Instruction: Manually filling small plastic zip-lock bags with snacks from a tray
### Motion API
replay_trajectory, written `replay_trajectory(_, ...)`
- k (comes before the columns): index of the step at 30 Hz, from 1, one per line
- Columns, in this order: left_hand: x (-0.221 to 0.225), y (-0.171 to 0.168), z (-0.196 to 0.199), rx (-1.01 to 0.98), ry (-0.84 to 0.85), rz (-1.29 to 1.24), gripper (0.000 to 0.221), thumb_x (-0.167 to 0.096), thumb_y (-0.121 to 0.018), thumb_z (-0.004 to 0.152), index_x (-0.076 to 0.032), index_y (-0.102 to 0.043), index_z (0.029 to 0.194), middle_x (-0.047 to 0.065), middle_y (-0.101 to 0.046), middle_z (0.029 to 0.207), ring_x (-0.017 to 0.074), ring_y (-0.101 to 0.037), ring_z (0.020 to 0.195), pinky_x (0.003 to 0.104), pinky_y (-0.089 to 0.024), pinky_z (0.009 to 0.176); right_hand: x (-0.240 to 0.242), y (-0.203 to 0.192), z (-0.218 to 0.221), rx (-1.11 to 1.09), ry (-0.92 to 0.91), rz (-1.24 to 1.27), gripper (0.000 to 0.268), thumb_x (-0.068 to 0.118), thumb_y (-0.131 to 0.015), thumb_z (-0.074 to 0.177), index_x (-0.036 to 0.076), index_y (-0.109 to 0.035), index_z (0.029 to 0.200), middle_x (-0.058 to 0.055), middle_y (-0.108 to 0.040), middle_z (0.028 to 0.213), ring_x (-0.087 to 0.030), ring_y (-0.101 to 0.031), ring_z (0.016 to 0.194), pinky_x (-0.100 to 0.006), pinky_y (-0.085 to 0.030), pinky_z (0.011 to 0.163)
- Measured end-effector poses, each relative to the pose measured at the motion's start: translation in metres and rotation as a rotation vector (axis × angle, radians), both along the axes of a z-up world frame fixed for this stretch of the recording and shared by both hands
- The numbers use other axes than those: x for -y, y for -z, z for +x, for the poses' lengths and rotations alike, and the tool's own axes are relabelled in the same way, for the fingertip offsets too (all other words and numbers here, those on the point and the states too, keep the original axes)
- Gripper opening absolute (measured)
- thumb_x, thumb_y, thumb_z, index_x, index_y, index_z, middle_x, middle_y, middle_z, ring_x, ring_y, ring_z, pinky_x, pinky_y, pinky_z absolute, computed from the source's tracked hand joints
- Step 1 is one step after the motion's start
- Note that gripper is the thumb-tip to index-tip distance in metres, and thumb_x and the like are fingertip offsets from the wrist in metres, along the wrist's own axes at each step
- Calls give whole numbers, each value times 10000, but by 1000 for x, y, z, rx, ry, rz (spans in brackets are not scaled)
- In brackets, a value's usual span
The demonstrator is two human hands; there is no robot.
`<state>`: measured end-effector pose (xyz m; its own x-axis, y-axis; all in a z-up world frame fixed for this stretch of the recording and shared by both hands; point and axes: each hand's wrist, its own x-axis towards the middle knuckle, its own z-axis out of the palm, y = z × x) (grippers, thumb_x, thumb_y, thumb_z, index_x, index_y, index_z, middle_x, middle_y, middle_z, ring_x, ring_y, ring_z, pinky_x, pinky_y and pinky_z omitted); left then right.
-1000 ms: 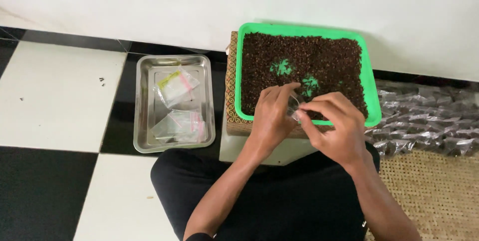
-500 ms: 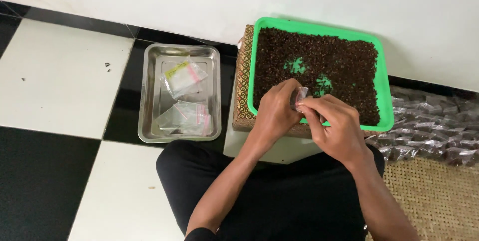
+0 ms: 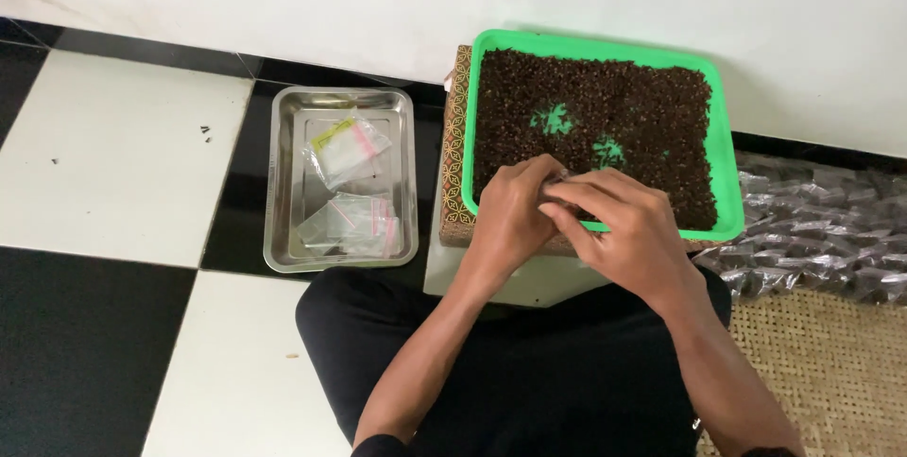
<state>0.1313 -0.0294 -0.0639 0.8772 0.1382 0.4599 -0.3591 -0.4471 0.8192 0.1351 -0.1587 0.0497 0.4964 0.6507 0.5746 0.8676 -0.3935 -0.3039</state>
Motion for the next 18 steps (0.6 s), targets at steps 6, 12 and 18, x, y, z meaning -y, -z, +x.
replay_trajectory(6,-12,-27,-6,-114,-113,-88,270,-331,-841,791,-167,-725,970,48,-722,807,352,-729,828,460,-624,719,10,32,79,-330,-38,317,85,12,-728,1060,-46,-765,1008,-187,-729,831,-274,-728,701,-319,-563,527)
replay_trajectory(12,-20,-22,3,-99,-124,-116,257,-333,-858,811,-168,-771,989,67,-735,858,298,-729,833,378,-627,717,-29,91,170,-495,28,113,436,214,-787,1037,-75,-658,1337,-344,-670,1247,-570,-606,1215,-608,-575,940)
replay_trajectory(18,-16,-31,3,-22,-130,-274,257,-311,-879,795,-229,-792,1023,37,-744,898,275,-738,897,372,-632,718,-58,98,152,-502,-50,-108,686,372,-727,1015,-20,-470,1516,-369,-520,1424,-611,-405,1404,-772,-353,1120)
